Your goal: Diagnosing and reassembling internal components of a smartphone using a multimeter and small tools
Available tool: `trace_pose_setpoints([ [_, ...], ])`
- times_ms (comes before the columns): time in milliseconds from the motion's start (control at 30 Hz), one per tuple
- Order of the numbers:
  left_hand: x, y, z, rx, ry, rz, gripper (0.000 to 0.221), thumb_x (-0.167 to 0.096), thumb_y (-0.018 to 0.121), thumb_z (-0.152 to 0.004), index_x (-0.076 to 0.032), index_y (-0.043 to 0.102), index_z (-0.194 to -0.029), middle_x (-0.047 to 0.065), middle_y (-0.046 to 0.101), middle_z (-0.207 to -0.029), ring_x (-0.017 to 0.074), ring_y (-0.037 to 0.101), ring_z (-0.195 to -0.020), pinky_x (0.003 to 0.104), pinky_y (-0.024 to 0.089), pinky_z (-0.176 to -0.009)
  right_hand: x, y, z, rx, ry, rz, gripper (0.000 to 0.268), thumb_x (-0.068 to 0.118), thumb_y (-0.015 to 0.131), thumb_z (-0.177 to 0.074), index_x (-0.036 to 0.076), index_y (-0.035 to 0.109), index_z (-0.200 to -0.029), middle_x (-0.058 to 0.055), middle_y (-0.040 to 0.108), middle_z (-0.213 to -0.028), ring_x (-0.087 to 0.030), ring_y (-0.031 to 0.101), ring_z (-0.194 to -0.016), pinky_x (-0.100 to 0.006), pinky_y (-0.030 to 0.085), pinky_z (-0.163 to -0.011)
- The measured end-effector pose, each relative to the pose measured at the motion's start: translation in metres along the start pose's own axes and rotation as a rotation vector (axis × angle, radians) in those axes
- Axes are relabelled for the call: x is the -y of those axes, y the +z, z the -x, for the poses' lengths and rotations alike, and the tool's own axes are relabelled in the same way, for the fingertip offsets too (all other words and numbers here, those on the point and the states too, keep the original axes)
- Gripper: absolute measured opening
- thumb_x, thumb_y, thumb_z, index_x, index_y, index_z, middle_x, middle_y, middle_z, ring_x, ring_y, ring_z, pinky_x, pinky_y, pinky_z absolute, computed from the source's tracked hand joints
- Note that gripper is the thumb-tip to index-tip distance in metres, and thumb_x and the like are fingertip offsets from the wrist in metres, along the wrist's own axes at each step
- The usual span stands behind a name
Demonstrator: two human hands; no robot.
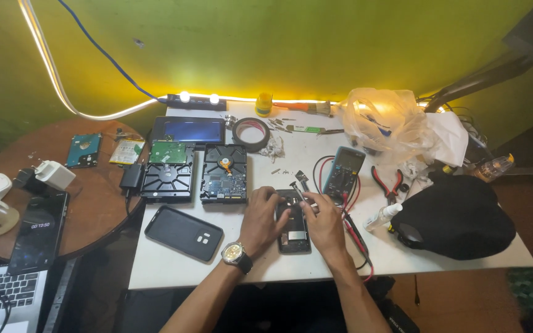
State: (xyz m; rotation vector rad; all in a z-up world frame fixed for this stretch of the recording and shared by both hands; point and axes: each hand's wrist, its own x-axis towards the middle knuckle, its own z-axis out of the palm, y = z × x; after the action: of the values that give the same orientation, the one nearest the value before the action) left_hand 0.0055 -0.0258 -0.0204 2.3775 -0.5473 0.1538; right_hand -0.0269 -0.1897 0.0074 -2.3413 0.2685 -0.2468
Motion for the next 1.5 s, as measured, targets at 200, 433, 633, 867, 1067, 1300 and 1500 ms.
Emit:
trace_pose_setpoints([
  [200, -0.002, -0.002, -0.008, -0.054, -0.038, 0.014, 0.020, -0.014, 0.058, -0.098, -0.005, 0.063, -0.115, 0.010, 0.053, -0.115, 0.0247, 0.058, -0.111, 0.033, 0.054, -0.086, -0.006, 0.015, -0.001, -0.099, -0.012, 0.105, 0.030, 0.016, 0.058, -0.101, 0.011, 0.066, -0.129, -0.016, 0.071, -0.101, -0.033, 0.075, -0.095, -0.042, 0.062, -0.077],
  [433, 0.000, 0.013, -0.059, -0.135, -0.103, -0.089, 0.033, 0.011, 0.058, -0.086, 0.004, 0.059, -0.118, 0.017, 0.051, -0.117, 0.0298, 0.061, -0.103, 0.035, 0.057, -0.082, -0.014, 0.020, 0.000, -0.171, 0.020, 0.058, 0.038, 0.017, 0.054, -0.100, 0.010, 0.059, -0.138, -0.019, 0.072, -0.103, -0.038, 0.074, -0.096, -0.049, 0.060, -0.079],
  [633, 0.010, 0.027, -0.083, -0.199, -0.104, -0.400, 0.021, 0.010, 0.069, -0.075, -0.002, 0.061, -0.090, 0.012, 0.055, -0.091, 0.0233, 0.061, -0.084, 0.030, 0.055, -0.068, -0.023, 0.026, 0.000, -0.210, -0.006, 0.053, 0.027, 0.017, 0.052, -0.100, 0.015, 0.069, -0.120, -0.013, 0.070, -0.098, -0.032, 0.074, -0.092, -0.041, 0.062, -0.074],
  [867, 0.011, 0.020, -0.074, -0.156, -0.122, -0.402, 0.018, 0.009, 0.068, -0.078, -0.003, 0.058, -0.086, 0.011, 0.055, -0.089, 0.0241, 0.060, -0.081, 0.032, 0.051, -0.069, -0.026, 0.028, 0.002, -0.275, -0.057, 0.023, 0.026, 0.016, 0.050, -0.102, 0.015, 0.071, -0.118, -0.010, 0.067, -0.095, -0.028, 0.074, -0.087, -0.037, 0.062, -0.069],
  [1067, 0.023, 0.022, -0.072, -0.056, -0.052, -0.274, 0.012, 0.007, 0.066, -0.084, -0.003, 0.061, -0.088, 0.012, 0.058, -0.090, 0.0243, 0.062, -0.084, 0.033, 0.052, -0.071, -0.026, 0.030, 0.004, -0.280, -0.087, 0.027, 0.026, 0.015, 0.050, -0.102, 0.013, 0.071, -0.117, -0.009, 0.066, -0.093, -0.027, 0.074, -0.083, -0.036, 0.062, -0.065],
  [1300, 0.026, 0.024, -0.089, -0.023, 0.029, -0.218, 0.007, -0.001, 0.064, -0.093, -0.007, 0.064, -0.089, 0.009, 0.062, -0.091, 0.0213, 0.065, -0.087, 0.029, 0.055, -0.071, -0.024, 0.029, 0.005, -0.310, -0.105, 0.007, 0.025, 0.014, 0.050, -0.102, 0.013, 0.071, -0.116, -0.008, 0.066, -0.094, -0.029, 0.074, -0.085, -0.037, 0.062, -0.065],
  [1500, 0.034, 0.040, -0.104, -0.009, 0.101, -0.171, 0.008, -0.004, 0.063, -0.094, -0.007, 0.067, -0.087, 0.010, 0.064, -0.090, 0.0230, 0.066, -0.090, 0.030, 0.058, -0.071, -0.019, 0.024, 0.005, -0.292, -0.087, -0.011, 0.026, 0.016, 0.048, -0.103, 0.013, 0.070, -0.117, -0.008, 0.066, -0.096, -0.028, 0.074, -0.086, -0.037, 0.062, -0.066],
])
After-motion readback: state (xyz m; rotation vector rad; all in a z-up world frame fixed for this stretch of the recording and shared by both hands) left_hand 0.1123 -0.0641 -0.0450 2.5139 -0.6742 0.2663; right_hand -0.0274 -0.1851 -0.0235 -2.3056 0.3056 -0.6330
